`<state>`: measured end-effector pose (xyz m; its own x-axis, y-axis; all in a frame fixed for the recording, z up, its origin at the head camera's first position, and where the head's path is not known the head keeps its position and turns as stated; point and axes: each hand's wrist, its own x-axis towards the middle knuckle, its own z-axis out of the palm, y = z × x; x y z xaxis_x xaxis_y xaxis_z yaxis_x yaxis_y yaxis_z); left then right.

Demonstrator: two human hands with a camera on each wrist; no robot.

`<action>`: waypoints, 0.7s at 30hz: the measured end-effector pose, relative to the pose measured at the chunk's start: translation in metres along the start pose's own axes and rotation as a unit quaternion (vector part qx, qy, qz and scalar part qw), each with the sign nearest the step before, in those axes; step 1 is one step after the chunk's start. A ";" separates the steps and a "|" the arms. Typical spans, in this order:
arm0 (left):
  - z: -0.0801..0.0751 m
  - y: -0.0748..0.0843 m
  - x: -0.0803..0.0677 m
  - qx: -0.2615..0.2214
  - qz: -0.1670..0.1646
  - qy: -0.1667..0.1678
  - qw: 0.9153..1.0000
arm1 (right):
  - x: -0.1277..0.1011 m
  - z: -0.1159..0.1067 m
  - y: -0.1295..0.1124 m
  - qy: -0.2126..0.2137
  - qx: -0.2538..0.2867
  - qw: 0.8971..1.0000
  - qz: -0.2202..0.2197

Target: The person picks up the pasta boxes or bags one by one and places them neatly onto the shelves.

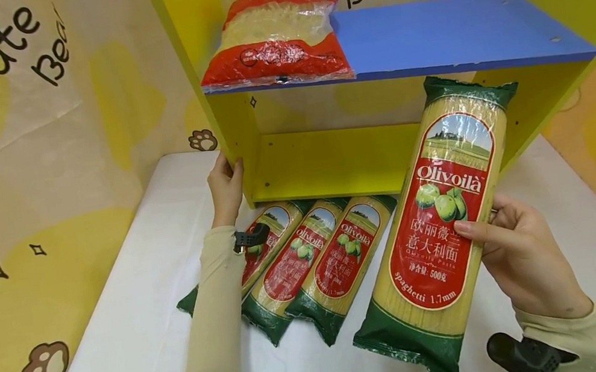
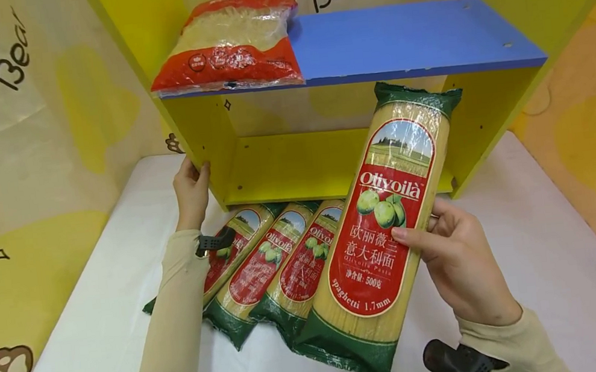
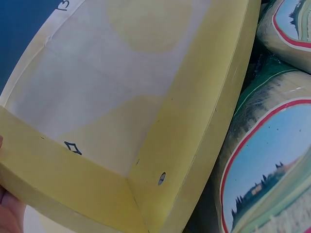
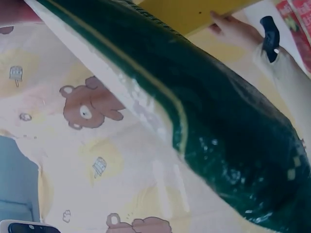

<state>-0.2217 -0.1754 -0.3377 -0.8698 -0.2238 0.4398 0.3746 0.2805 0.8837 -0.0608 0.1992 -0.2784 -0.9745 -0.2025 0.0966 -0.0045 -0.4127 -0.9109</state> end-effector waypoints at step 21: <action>-0.001 0.000 0.001 0.000 -0.010 -0.009 1.000 | 0.034 0.022 -0.032 -0.009 -0.019 0.999 -0.027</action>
<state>-0.2223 -0.1762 -0.3376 -0.8827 -0.2121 0.4193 0.3574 0.2765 0.8921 -0.0884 0.1860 -0.2369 -0.9686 -0.1969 0.1522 -0.0653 -0.3890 -0.9189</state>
